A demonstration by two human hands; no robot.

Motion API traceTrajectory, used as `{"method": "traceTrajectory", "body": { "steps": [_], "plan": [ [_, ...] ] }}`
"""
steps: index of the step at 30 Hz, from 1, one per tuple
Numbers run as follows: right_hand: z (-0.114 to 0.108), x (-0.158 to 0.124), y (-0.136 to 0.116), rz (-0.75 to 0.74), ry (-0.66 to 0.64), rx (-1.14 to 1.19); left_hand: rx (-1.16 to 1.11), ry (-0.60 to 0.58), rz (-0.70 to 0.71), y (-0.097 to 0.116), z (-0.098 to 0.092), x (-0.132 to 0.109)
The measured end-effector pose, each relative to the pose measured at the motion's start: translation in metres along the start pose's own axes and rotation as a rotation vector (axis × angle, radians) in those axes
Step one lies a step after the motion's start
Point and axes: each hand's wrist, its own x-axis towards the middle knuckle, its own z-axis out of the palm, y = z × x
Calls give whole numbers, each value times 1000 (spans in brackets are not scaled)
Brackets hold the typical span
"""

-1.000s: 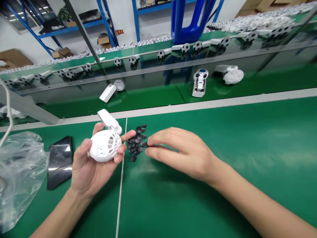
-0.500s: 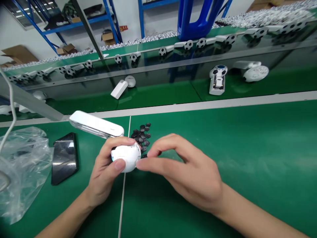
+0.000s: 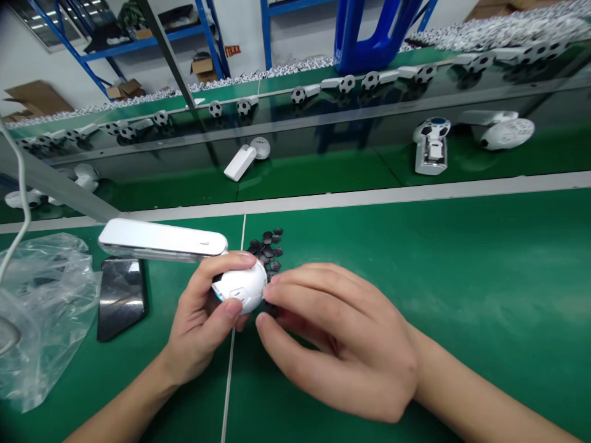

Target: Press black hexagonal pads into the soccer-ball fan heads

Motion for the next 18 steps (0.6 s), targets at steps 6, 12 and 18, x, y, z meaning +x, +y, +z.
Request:
{"method": "traceTrajectory", "body": {
  "steps": [6,12,18],
  "plan": [
    [11,-3,-2,62,33,90,100,-44,115,-1,-4,1],
    [10,0,1,139,-43,293,84,-105,59,0,-4,0],
    [9,2,5,261,-60,406,106,-141,49,2,-1,0]
  ]
}}
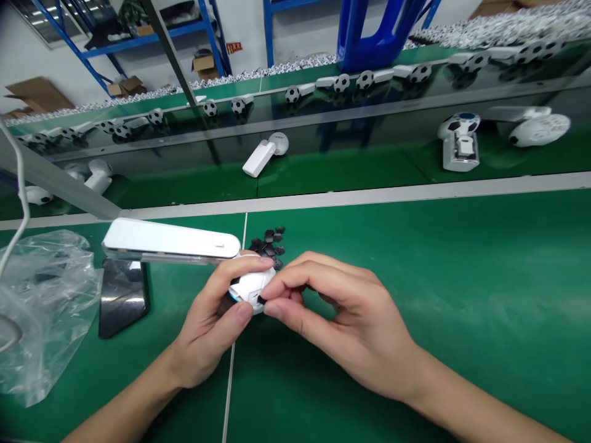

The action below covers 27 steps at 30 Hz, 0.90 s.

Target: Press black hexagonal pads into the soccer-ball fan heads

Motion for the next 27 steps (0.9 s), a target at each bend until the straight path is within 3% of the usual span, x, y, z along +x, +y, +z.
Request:
{"method": "traceTrajectory", "body": {
  "steps": [11,16,18,23,27],
  "plan": [
    [17,-5,12,332,103,395,-10,-19,17,-4,3,0],
    [19,-3,15,489,-97,674,-3,-32,21,-3,6,-1],
    [21,-3,11,530,-116,749,0,-38,46,-3,8,-1],
    [29,-12,-1,423,-4,568,99,110,174,2,17,-2],
    [35,-16,-5,340,10,463,199,195,230,3,24,-3]
  ]
}}
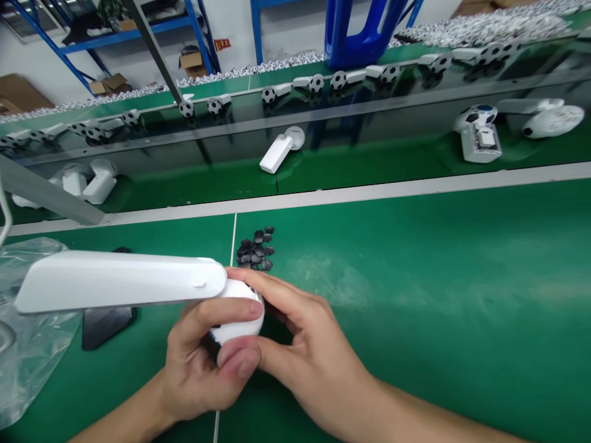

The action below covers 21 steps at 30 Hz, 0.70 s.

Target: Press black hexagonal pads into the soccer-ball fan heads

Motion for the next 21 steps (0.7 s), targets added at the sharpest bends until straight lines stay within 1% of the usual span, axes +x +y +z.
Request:
{"method": "traceTrajectory", "body": {
  "steps": [2,4,5,6,7,9,10,11,12,14,17,19,21],
  "plan": [
    [-4,4,0,65,-20,29,-46,-24,-28,-3,1,-1],
    [-15,12,0,134,-68,53,-172,-43,-127,-8,-1,0],
    [-23,17,0,140,-77,30,-264,-21,-195,-11,-2,1],
    [-32,22,1,111,-65,-45,-366,24,-268,-12,-4,3],
    [-43,28,2,43,-34,-191,-466,86,-333,-13,-6,6],
    [-63,39,8,-148,38,-584,-610,219,-432,-12,-12,12],
    [-71,45,13,-232,50,-760,-642,274,-463,-11,-14,16],
    [-78,50,18,-297,38,-887,-653,309,-490,-9,-15,19],
    [-82,55,23,-341,10,-958,-656,331,-513,-7,-16,21],
    [-87,63,33,-384,-69,-999,-661,328,-565,-5,-15,24],
    [-86,67,41,-444,-151,-1094,-684,269,-649,-4,-11,23],
    [-84,65,42,-472,-158,-1171,-701,230,-717,-5,-9,21],
    [-82,62,41,-495,-138,-1247,-727,205,-781,-6,-8,20]
  ]
}}
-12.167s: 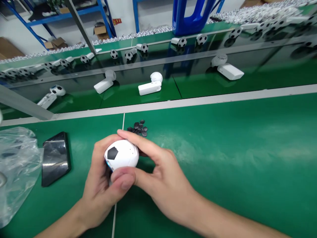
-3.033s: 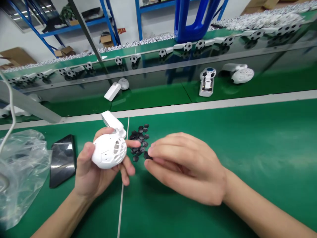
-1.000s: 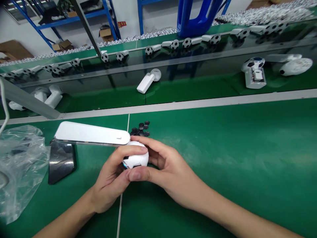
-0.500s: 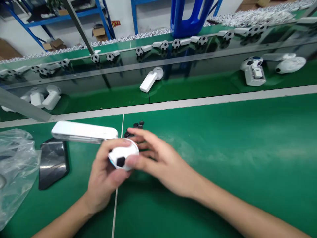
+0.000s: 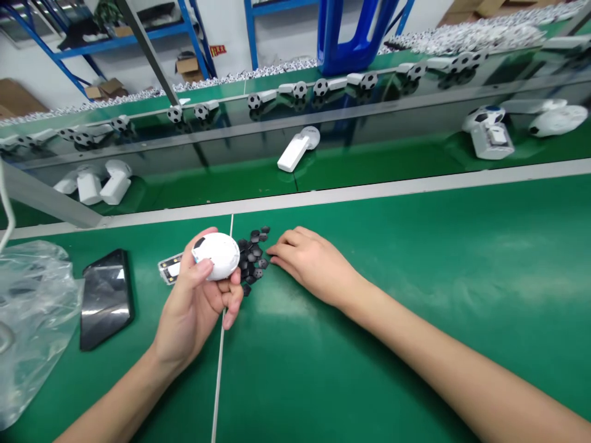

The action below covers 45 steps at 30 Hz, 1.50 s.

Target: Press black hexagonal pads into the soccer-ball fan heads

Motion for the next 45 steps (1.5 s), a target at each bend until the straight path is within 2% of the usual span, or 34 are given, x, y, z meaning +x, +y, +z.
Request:
{"method": "traceTrajectory", "body": {
  "steps": [4,9,12,16,20,23,26,29,32,35,37,41,45],
  "plan": [
    [2,-2,-4,-20,33,-98,-45,-27,-55,-1,0,-1],
    [3,1,-2,-82,102,-76,-41,-41,-31,-4,-1,-1],
    [-11,-2,-8,-126,198,-33,11,-32,3,-10,-3,-1],
    [-44,-14,-30,-207,330,-44,149,-28,55,-16,-6,-7],
    [-61,-28,-52,-203,318,13,223,-115,158,-21,-9,-14],
    [-57,-30,-62,-174,326,66,244,-169,220,-25,-11,-16],
    [-52,-26,-68,-120,354,101,282,-173,266,-26,-12,-18],
    [-54,-21,-70,-103,370,138,296,-145,258,-21,-11,-20],
    [-57,-20,-70,-104,265,197,289,-140,223,-16,-8,-21],
    [-54,-19,-70,-118,232,322,291,-143,226,-18,-9,-22],
    [-46,-17,-74,-36,274,461,307,-149,230,-20,-11,-22],
    [-28,-13,-88,226,364,730,345,-174,225,-23,-11,-22],
    [-21,-11,-100,395,401,907,357,-173,220,-21,-10,-22]
  ]
}}
